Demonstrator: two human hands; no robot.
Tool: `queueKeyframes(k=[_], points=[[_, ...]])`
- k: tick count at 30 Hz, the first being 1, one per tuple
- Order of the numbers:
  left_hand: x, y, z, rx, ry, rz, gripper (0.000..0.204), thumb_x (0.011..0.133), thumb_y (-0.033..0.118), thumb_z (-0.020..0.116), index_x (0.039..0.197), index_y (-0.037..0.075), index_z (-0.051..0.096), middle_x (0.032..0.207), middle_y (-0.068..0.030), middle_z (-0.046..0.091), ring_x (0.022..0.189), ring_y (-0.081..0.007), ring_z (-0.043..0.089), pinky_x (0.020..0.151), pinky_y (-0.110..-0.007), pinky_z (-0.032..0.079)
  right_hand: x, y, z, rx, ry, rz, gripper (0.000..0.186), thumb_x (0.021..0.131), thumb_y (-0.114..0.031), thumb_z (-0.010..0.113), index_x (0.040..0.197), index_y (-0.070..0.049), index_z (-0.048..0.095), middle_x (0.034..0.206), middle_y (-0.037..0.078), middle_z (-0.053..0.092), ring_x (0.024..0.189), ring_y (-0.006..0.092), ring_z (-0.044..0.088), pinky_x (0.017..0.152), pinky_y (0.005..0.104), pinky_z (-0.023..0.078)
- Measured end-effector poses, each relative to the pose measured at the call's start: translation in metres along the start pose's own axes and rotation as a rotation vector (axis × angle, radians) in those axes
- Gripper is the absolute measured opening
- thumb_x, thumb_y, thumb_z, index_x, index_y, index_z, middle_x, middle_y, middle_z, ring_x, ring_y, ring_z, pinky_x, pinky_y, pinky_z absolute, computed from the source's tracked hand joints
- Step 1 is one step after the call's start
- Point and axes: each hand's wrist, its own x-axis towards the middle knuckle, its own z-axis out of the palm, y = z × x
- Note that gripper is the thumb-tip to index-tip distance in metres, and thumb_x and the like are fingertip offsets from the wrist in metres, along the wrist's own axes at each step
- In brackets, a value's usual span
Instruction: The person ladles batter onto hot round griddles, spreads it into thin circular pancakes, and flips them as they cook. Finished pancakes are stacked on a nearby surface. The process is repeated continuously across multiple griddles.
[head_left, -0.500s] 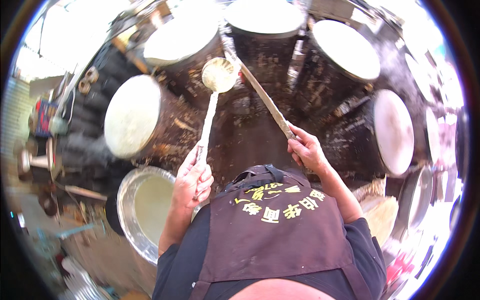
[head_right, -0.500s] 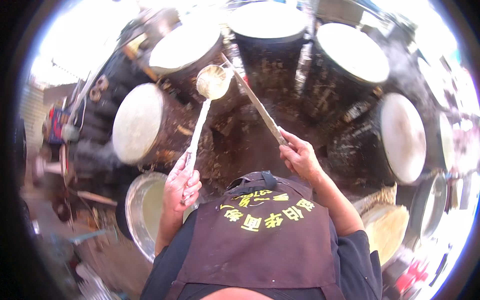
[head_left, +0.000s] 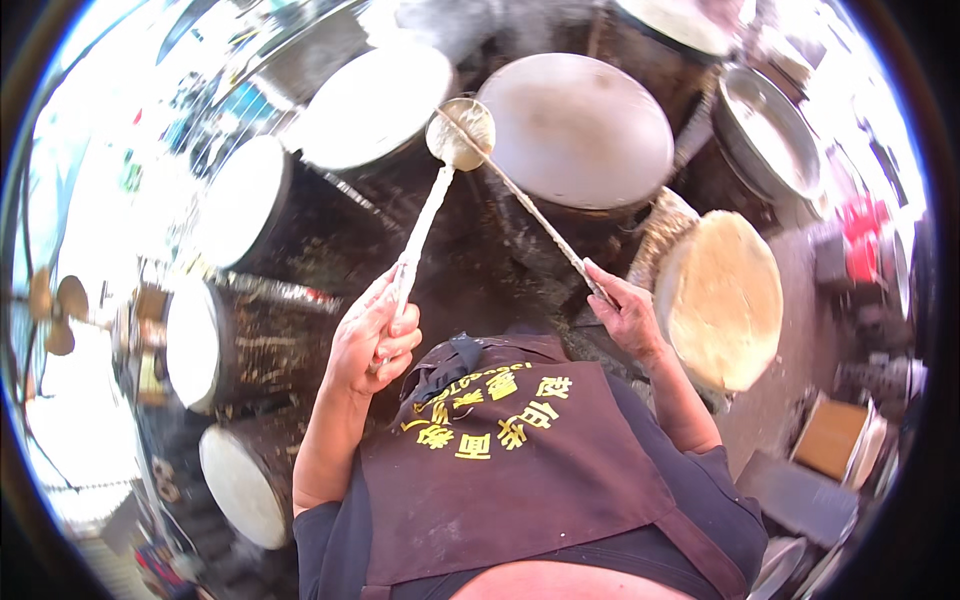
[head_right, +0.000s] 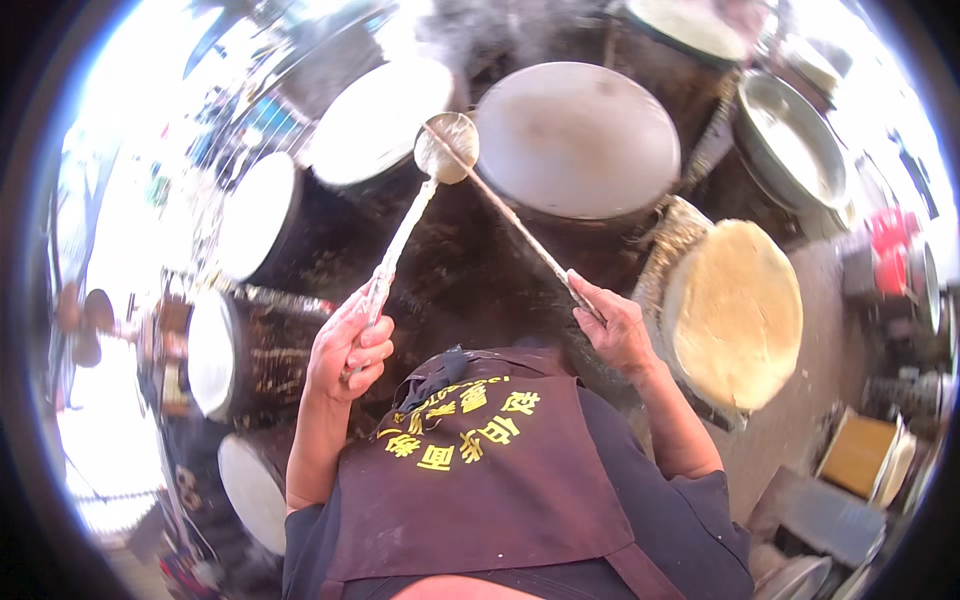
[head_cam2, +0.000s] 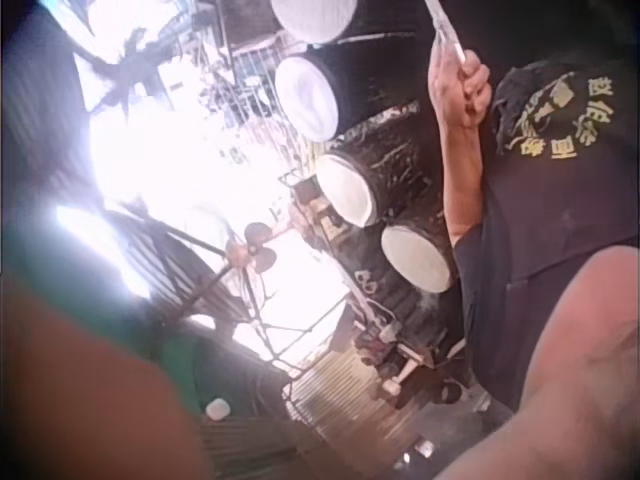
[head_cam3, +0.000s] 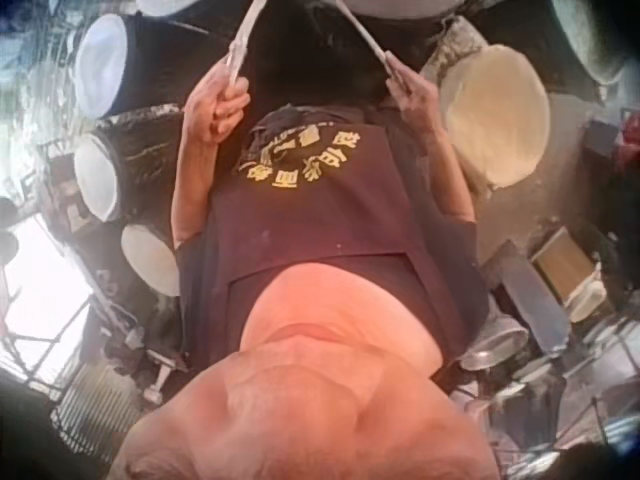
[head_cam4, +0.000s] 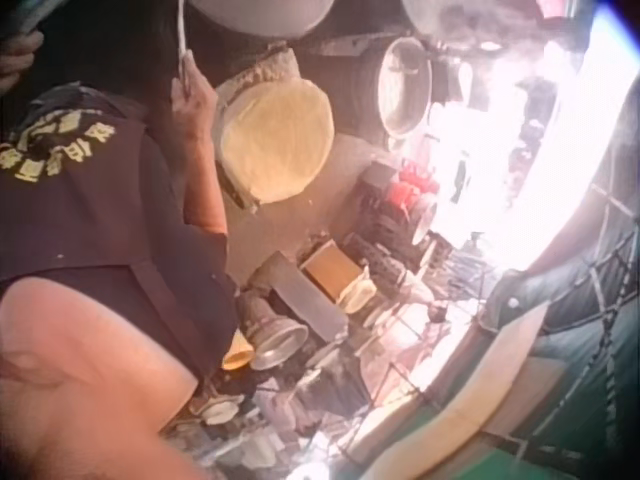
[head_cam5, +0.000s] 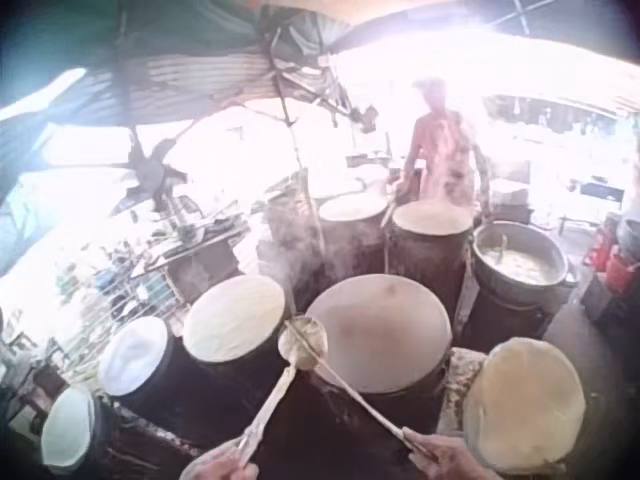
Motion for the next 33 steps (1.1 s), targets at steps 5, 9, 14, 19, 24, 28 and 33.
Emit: queueKeyframes(k=[5,9,14,19,24,28,33], points=[[0.098,-0.004,0.053,0.116,-0.168,-0.177,0.036,0.101,0.023,0.043,0.134,0.009,0.04,0.067,0.0005,0.037,0.046,-0.0031,0.032,0.03,-0.017,0.029,-0.025,0.021,-0.057,-0.12,0.247,0.116,0.049,0.082,-0.002,0.062,0.13,-0.009,0.055,0.107,0.017,0.066,0.092,0.0277,0.066,0.082,0.0329,0.05],[0.153,-0.021,0.088,0.376,-0.214,-0.19,0.036,0.101,0.02,0.043,0.134,0.007,0.04,0.067,0.0006,0.04,0.044,-0.0025,0.035,0.03,-0.015,0.028,-0.036,0.009,-0.079,-0.176,0.372,0.262,0.05,0.082,-0.001,0.062,0.131,-0.007,0.054,0.106,0.019,0.065,0.092,0.03,0.065,0.082,0.0335,0.049],[0.223,-0.051,0.097,0.646,-0.275,-0.098,0.044,0.096,0.013,0.051,0.137,0.005,0.039,0.067,-0.0003,0.047,0.045,-0.0049,0.042,0.035,-0.018,0.035,-0.03,0.007,-0.07,-0.281,0.526,0.249,0.05,0.081,-0.001,0.059,0.131,-0.006,0.053,0.104,0.021,0.065,0.091,0.0341,0.064,0.082,0.0364,0.049],[0.271,-0.056,0.081,0.908,-0.29,0.069,0.05,0.088,0.006,0.057,0.136,0.002,0.044,0.068,0.0013,0.051,0.049,-0.0048,0.045,0.039,-0.019,0.037,-0.016,0.034,-0.03,-0.393,0.57,0.367,0.055,0.079,-0.006,0.06,0.134,-0.012,0.051,0.087,0.02,0.061,0.08,0.0377,0.06,0.075,0.0432,0.048],[0.31,-0.009,0.067,1.687,-0.266,0.736,0.054,0.081,0.004,0.063,0.134,0.015,0.053,0.075,-0.0032,0.061,0.064,-0.0128,0.059,0.063,-0.028,0.05,-0.005,0.051,0.0,-0.429,0.62,0.458,0.057,0.08,-0.008,0.06,0.135,-0.017,0.049,0.081,0.02,0.059,0.077,0.0387,0.059,0.073,0.046,0.047],[0.31,0.042,0.087,2.054,-0.063,1.039,0.057,0.083,0.013,0.064,0.134,0.032,0.049,0.098,-0.0115,0.065,0.085,-0.0334,0.065,0.073,-0.045,0.052,0.002,0.068,0.022,-0.362,0.718,0.408,0.055,0.081,-0.007,0.059,0.135,-0.012,0.049,0.086,0.022,0.061,0.081,0.0397,0.06,0.075,0.0459,0.048],[0.308,0.069,0.076,1.393,-0.224,0.966,0.047,0.087,-0.001,0.052,0.134,-0.002,0.047,0.128,-0.0151,0.058,0.117,-0.0239,0.056,0.099,-0.032,0.04,0.003,0.048,0.044,-0.232,0.744,0.41,0.054,0.082,-0.005,0.059,0.134,-0.007,0.048,0.097,0.025,0.063,0.086,0.0387,0.062,0.078,0.041,0.049]])
